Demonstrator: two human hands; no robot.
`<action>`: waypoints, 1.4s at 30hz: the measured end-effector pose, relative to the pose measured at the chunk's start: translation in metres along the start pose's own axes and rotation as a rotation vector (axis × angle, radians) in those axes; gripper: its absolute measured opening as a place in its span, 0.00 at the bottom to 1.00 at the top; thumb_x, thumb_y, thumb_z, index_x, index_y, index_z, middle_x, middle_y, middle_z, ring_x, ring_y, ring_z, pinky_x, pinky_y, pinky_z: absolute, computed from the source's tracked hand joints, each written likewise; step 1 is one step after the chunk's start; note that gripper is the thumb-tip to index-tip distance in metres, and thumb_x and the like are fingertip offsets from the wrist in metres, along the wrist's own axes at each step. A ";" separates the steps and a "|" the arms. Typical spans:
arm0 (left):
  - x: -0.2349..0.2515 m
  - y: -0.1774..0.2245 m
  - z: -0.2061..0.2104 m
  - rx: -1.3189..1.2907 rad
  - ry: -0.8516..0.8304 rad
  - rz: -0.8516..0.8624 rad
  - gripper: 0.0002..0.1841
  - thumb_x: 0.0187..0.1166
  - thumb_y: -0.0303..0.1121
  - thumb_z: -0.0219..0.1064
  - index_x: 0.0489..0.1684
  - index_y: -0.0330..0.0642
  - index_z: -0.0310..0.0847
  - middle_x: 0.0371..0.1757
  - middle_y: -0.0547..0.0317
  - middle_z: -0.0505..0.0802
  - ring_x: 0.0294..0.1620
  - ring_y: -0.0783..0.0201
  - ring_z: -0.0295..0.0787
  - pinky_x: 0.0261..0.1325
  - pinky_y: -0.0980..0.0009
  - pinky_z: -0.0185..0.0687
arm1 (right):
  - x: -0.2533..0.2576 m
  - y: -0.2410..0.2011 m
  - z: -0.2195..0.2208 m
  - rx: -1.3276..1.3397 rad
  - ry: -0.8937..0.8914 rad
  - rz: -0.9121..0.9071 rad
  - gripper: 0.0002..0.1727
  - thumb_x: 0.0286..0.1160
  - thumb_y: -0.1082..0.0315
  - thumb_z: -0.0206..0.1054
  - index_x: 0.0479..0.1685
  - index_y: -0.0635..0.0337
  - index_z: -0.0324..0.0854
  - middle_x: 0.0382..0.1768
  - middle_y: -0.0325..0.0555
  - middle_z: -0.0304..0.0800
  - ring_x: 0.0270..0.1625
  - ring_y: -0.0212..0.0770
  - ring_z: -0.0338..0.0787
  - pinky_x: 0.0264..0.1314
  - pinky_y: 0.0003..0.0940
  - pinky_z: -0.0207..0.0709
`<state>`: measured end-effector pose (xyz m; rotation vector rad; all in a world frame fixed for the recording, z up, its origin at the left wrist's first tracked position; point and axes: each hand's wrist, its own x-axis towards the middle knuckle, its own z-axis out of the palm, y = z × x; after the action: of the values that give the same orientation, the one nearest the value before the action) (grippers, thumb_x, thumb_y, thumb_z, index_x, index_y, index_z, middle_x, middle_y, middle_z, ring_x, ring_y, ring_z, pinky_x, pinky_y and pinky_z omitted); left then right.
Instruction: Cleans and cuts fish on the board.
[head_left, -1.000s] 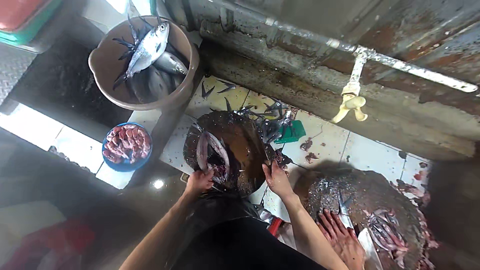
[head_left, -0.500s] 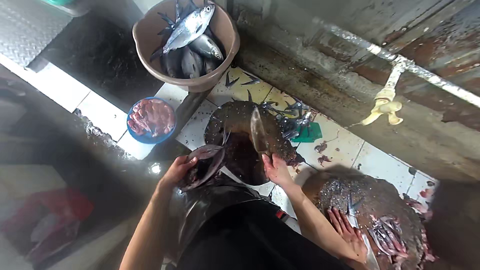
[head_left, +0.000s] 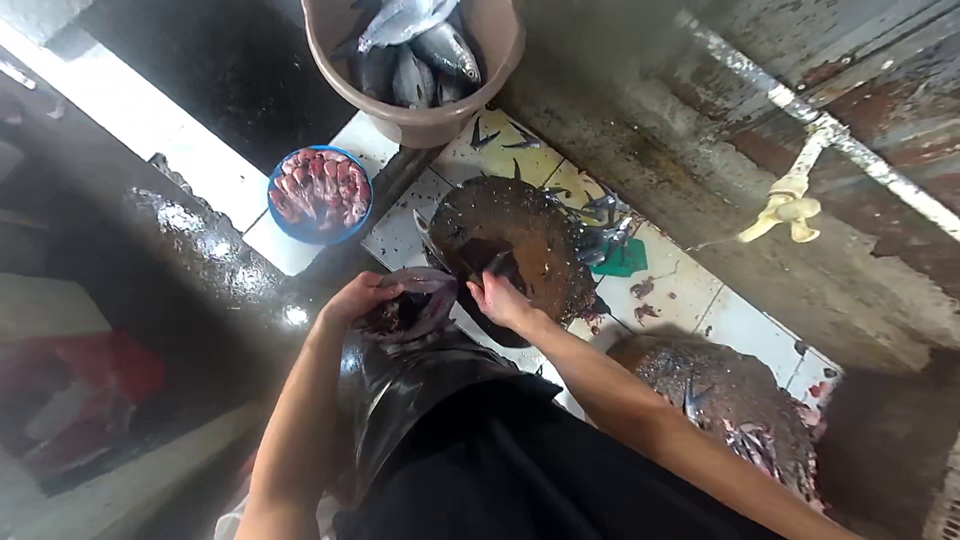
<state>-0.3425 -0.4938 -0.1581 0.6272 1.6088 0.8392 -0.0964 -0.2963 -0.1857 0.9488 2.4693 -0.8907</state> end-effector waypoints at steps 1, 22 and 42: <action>0.001 0.004 -0.003 0.017 -0.010 0.019 0.13 0.85 0.37 0.66 0.36 0.36 0.87 0.25 0.57 0.91 0.23 0.67 0.86 0.33 0.68 0.86 | 0.005 -0.007 -0.009 -0.039 -0.030 -0.003 0.32 0.91 0.43 0.48 0.67 0.66 0.75 0.47 0.61 0.92 0.55 0.60 0.94 0.60 0.59 0.85; 0.030 0.040 0.032 0.138 0.059 0.355 0.10 0.85 0.34 0.67 0.54 0.38 0.87 0.39 0.53 0.94 0.35 0.63 0.90 0.45 0.59 0.89 | -0.048 0.086 -0.021 0.624 0.436 0.399 0.32 0.91 0.41 0.51 0.60 0.66 0.78 0.29 0.52 0.86 0.25 0.47 0.88 0.35 0.49 0.88; 0.050 0.006 0.079 0.468 0.427 -0.007 0.21 0.85 0.50 0.66 0.44 0.38 0.88 0.38 0.40 0.94 0.42 0.40 0.93 0.49 0.34 0.86 | -0.022 -0.018 0.013 0.090 0.233 0.091 0.28 0.91 0.46 0.51 0.67 0.65 0.72 0.36 0.56 0.91 0.41 0.58 0.95 0.45 0.58 0.89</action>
<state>-0.2756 -0.4364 -0.1901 0.8029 2.2269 0.6154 -0.0916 -0.3254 -0.1762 1.2507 2.5694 -0.9132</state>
